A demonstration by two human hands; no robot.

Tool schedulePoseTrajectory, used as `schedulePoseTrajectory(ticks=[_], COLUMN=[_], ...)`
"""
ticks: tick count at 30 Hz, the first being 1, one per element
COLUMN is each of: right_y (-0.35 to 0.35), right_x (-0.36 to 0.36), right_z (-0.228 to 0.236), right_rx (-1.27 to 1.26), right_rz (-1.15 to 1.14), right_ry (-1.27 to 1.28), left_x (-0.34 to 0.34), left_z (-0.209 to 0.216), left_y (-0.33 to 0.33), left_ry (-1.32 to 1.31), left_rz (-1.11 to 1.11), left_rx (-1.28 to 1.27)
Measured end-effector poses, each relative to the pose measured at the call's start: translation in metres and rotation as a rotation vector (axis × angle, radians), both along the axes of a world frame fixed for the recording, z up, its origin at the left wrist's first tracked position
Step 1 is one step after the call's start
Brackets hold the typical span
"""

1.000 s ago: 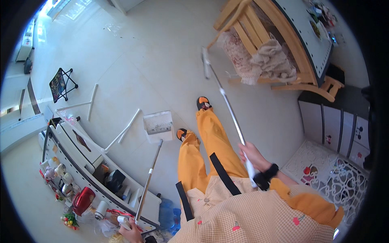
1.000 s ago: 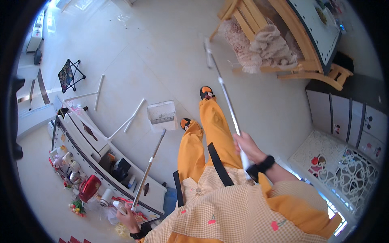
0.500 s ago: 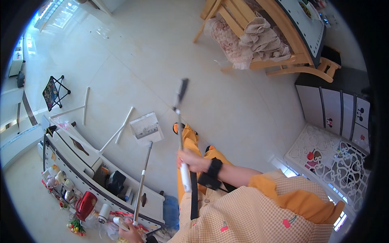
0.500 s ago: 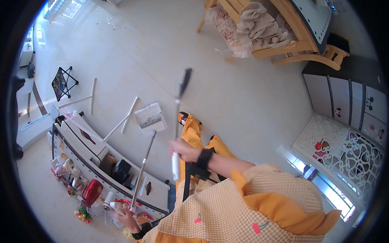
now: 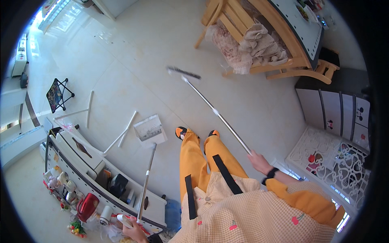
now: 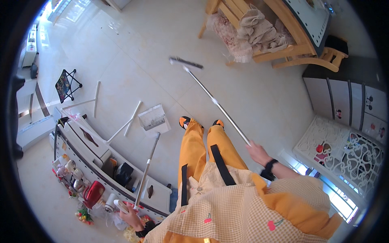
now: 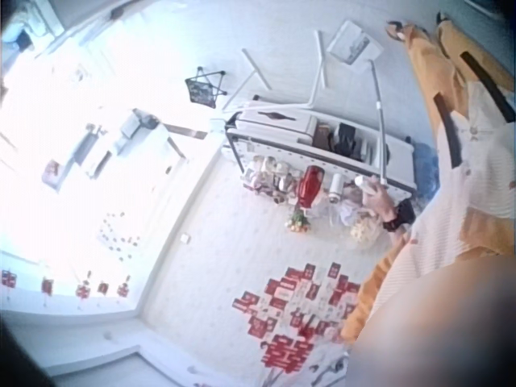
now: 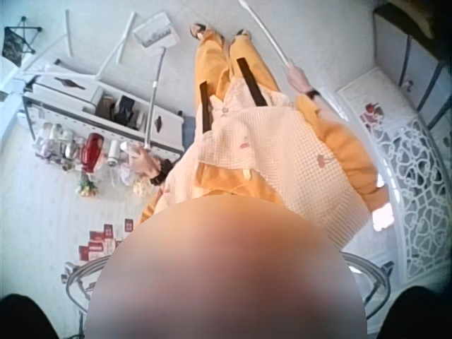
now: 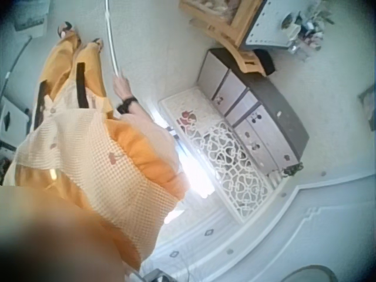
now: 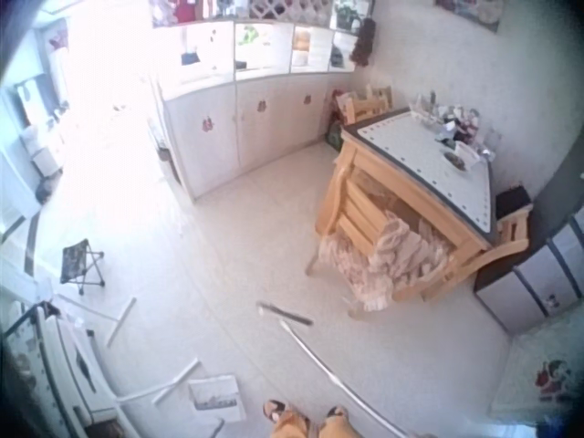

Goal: The person sweeps the floor, then disassembles a white PVC pipe frame by cutting pink ties with scissors. The person gathers the pipe segments and stores them in a cabinet.

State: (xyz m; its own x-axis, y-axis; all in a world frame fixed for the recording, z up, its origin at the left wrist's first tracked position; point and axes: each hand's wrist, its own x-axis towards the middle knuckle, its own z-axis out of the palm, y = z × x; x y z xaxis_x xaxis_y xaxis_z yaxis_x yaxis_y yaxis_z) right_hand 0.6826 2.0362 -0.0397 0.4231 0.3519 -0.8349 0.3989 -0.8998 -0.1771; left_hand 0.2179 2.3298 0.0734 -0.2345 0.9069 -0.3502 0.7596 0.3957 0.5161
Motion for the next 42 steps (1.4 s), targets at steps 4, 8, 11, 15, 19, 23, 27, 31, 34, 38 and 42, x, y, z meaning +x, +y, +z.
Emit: schedulePoseTrajectory(ticks=[4, 8, 11, 15, 19, 23, 27, 31, 34, 38, 42], right_y=[-0.067, -0.064, 0.020, 0.195, 0.252, 0.198, 0.173, 0.224, 0.274, 0.333, 0.412], right_x=[0.007, -0.004, -0.002, 0.037, 0.081, 0.088, 0.103, 0.141, 0.172, 0.225, 0.278], right_z=[-0.015, -0.082, -0.145, -0.199, -0.163, -0.082, -0.043, -0.071, -0.082, -0.033, 0.027], right_rx=[-0.154, -0.167, -0.057, 0.089, 0.261, 0.287, 0.192, 0.095, 0.158, 0.321, 0.317], right_rz=[0.182, 0.165, 0.137, 0.122, 0.265, 0.138, 0.155, -0.082, -0.051, -0.233, -0.672], right_ry=[-0.085, -0.119, -0.041, -0.250, -0.382, -0.137, -0.079, 0.122, 0.171, 0.168, 0.533], left_x=[0.004, 0.009, 0.017, 0.036, 0.059, 0.085, 0.127, 0.190, 0.248, 0.333, 0.408], left_z=[-0.005, -0.009, -0.009, -0.001, 0.015, 0.029, 0.041, 0.067, 0.082, 0.094, 0.106], left_y=[0.001, 0.004, 0.008, 0.017, 0.027, 0.042, 0.083, 0.143, 0.196, 0.268, 0.335], left_ry=[-0.001, -0.001, -0.050, -0.070, -0.012, -0.085, -0.132, -0.098, -0.041, 0.024, 0.058], left_rz=[0.047, 0.047, 0.041, 0.067, -0.018, 0.136, 0.199, 0.193, 0.192, 0.145, 0.113], left_rx=[-0.031, -0.040, -0.049, -0.054, -0.015, -0.013, 0.048, 0.016, 0.015, 0.091, -0.026])
